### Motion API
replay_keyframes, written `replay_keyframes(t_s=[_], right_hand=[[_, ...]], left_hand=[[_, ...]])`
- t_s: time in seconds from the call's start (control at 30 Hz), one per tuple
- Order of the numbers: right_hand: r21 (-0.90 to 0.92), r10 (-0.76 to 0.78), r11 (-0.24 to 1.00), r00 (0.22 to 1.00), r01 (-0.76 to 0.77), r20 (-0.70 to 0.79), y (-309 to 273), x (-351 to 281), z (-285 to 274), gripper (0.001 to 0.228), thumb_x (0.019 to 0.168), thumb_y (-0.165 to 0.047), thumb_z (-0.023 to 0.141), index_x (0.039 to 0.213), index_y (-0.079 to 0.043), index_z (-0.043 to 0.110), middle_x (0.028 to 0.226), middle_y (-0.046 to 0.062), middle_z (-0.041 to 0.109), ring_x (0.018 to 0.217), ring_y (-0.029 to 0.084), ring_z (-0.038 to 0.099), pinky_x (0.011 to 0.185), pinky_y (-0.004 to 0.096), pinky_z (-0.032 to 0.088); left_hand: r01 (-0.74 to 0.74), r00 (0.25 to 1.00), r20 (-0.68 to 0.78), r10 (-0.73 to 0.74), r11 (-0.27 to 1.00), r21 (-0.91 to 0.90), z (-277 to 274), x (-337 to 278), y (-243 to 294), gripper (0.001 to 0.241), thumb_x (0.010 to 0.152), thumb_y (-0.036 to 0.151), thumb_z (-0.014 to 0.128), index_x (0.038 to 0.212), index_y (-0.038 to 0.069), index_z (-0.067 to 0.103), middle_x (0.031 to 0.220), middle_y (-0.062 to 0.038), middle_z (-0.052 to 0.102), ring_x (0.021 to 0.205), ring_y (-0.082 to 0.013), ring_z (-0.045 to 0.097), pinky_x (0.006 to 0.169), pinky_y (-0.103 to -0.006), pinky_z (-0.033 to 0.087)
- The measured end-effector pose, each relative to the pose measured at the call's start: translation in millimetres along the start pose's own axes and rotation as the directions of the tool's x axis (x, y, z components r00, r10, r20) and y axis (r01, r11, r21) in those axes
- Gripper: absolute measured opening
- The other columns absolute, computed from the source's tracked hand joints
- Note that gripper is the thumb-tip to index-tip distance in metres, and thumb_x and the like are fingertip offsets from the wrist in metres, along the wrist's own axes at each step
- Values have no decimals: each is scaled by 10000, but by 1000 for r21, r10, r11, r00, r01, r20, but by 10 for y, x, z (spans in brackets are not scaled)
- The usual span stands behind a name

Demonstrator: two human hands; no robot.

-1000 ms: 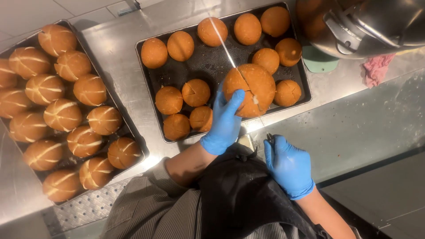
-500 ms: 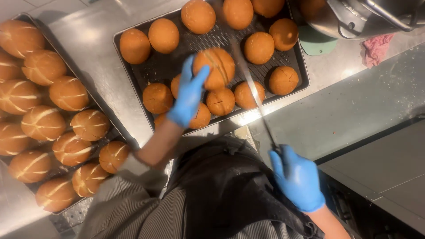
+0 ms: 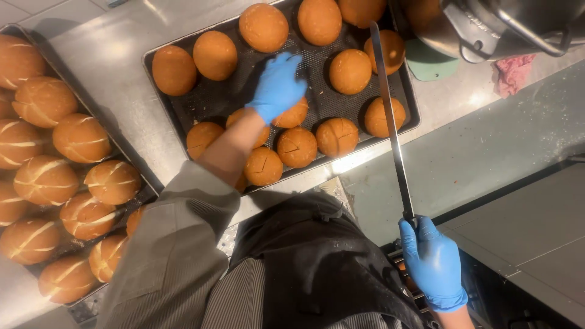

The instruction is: Scoring a cross pattern into bread buns using a knife on a prep table.

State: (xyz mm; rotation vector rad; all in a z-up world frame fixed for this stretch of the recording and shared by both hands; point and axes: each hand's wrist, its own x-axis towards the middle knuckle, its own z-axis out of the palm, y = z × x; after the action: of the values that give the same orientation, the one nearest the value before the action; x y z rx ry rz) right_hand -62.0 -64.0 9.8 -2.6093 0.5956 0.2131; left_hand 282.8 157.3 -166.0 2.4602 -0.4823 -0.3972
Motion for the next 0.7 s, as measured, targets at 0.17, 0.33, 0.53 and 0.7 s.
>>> replay_keyframes(t_s=[0.17,0.33,0.53,0.7], right_hand=[[-5,-11,1000,999,11,-47,113,26,-98,225,949,-227,678,1010,-12,700,595,168,641,484,300,641,463,377,468],[102,52,994,998,-49,-24,338,19,-254,241,927,-239,686,990,-6,690,584,148,651,461,265,640,464,362,473],[197,99,975,995,-100,13,639,-24,-433,228,934,-230,673,989,-11,695,565,120,653,428,222,617,455,345,465],[348,29,937,999,-39,34,853,36,-500,194,931,-199,658,993,-21,705,566,77,670,435,173,618,454,317,481]], left_hand=[[139,990,84,-111,830,-540,922,829,159,873,784,294,835,1444,-55,381,1411,-272,490,1290,-366,510,1079,-434,410],[514,857,415,-304,560,-650,966,849,626,682,725,279,800,1305,-4,578,1260,-189,679,1132,-307,682,943,-445,554],[127,988,57,-141,558,-820,1167,351,822,625,692,214,872,1206,-39,620,1206,-207,640,1078,-302,653,926,-425,561],[136,991,134,28,-299,-944,458,-478,1115,540,939,272,712,1370,-23,575,1377,-191,620,1276,-303,614,1141,-463,474]])
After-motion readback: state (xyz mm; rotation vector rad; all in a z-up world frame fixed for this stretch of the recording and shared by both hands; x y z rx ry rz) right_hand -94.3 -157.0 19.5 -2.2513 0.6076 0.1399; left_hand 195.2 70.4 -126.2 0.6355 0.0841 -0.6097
